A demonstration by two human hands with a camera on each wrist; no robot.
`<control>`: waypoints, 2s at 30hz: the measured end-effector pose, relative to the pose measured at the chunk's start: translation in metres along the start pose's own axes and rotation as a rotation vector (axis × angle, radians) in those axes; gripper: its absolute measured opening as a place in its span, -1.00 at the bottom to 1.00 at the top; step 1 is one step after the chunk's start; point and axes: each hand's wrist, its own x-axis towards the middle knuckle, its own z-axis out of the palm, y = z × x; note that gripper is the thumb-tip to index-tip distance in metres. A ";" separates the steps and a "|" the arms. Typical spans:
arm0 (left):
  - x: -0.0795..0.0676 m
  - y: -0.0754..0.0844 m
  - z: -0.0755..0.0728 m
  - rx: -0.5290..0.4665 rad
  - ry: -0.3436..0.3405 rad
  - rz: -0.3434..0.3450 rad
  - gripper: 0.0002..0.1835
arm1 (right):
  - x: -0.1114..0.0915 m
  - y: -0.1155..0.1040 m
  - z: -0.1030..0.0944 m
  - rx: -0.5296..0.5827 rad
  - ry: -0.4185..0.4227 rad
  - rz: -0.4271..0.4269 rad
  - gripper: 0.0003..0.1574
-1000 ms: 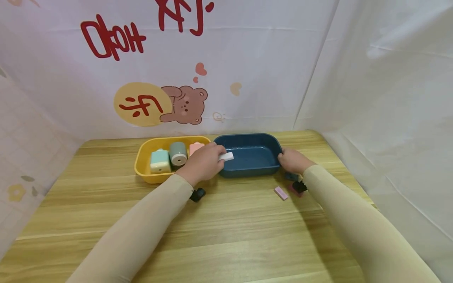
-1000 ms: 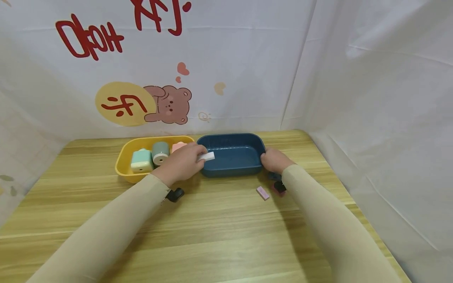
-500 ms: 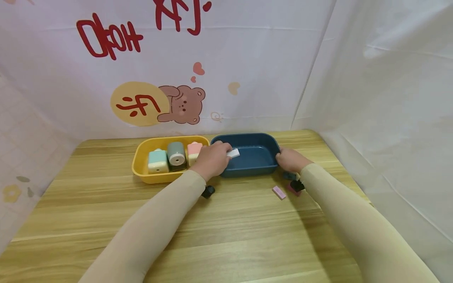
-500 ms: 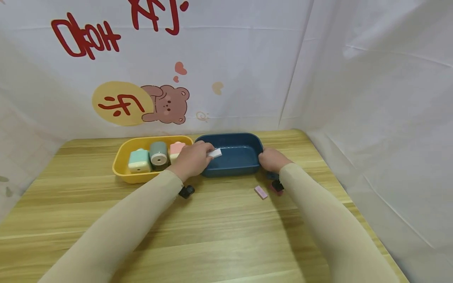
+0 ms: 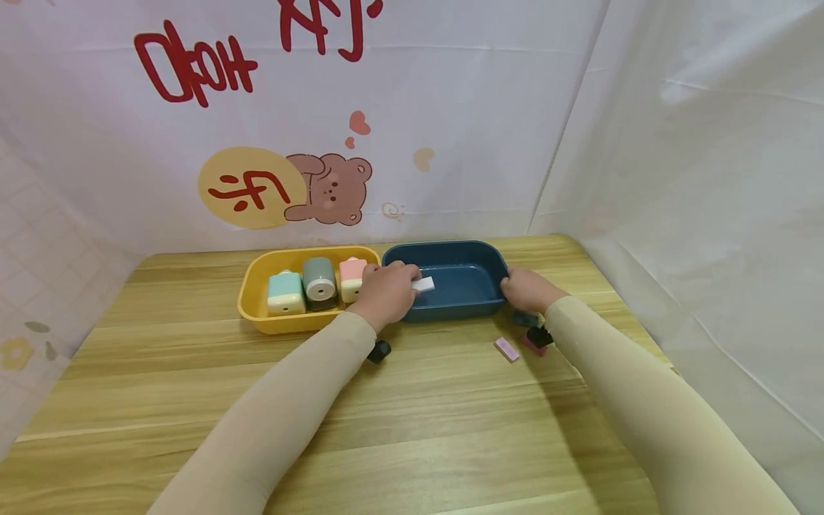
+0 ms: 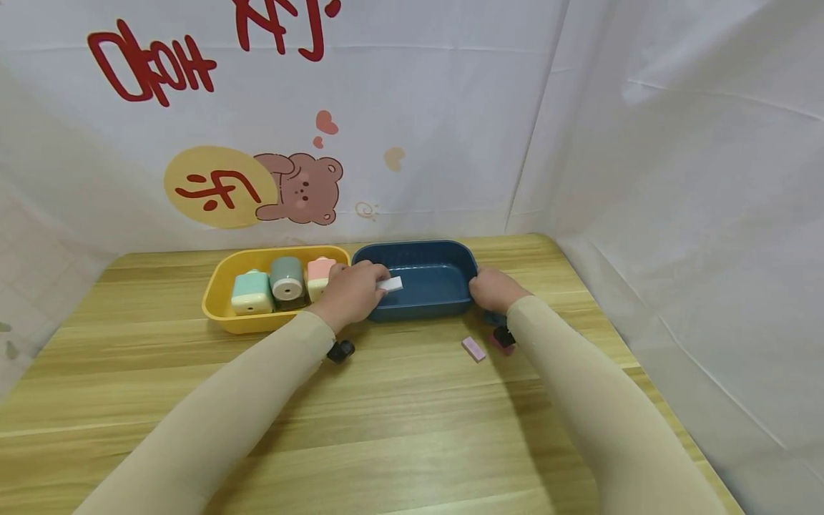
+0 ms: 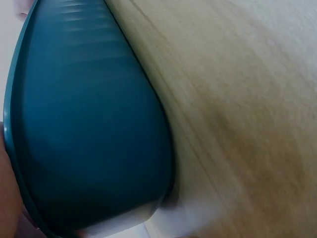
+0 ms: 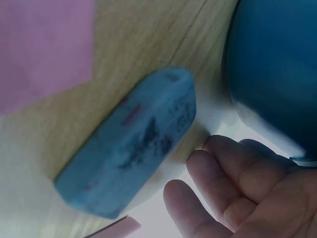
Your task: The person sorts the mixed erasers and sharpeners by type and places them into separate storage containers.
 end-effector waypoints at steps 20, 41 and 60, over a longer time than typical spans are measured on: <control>-0.007 0.000 0.000 0.040 0.010 0.061 -0.64 | 0.000 0.001 0.000 -0.010 0.002 -0.013 -0.46; -0.061 -0.024 0.003 0.135 0.037 0.261 -0.38 | 0.002 0.003 0.001 -0.017 -0.009 -0.013 -0.44; -0.056 -0.025 0.001 0.087 0.016 0.261 -0.56 | -0.001 0.001 -0.003 -0.023 -0.032 -0.013 -0.44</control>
